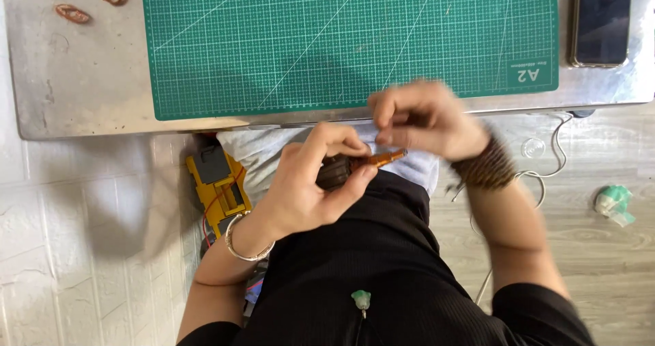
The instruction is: The person holds a small copper cylindrical object and repeatedly inserts and removes a thin wire or pin from its end. They manipulate the object with both hands over a green cutting mat, occasionally adjusting their grip and the wire's position.
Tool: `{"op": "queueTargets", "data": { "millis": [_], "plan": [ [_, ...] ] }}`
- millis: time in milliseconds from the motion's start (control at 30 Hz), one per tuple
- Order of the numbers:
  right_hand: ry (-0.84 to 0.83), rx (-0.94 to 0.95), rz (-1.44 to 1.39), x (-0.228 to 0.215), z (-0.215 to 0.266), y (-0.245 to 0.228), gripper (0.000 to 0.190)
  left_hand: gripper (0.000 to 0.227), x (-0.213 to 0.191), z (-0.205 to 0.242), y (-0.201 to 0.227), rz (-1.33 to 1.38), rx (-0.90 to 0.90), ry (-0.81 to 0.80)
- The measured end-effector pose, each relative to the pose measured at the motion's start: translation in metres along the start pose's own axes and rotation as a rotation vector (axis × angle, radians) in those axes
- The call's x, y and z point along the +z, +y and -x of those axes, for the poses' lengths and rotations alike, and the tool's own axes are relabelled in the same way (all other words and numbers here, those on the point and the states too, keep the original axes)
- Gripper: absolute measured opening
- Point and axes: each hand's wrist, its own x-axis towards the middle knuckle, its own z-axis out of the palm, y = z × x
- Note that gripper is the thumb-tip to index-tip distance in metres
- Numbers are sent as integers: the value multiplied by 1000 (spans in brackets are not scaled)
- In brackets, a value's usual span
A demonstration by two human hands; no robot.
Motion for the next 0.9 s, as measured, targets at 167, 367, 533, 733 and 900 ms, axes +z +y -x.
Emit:
{"op": "queueTargets", "data": {
  "millis": [167,367,533,733,900],
  "plan": [
    [-265,-43,405,-14,-35,-74,11,23,2,-7,-16,-103,-75,-70],
    [-205,-164,633,22,-7,-87,14,14,-11,-9,-22,153,-4,87],
    [22,18,189,6,10,-29,17,8,-23,-9,-8,271,195,60],
    [-1,-25,458,-26,-24,-40,13,16,-17,-10,2,-142,80,-349],
    [-26,-349,974,-3,-40,-95,17,32,-13,-17,-13,-14,-323,-78]
  ]
}}
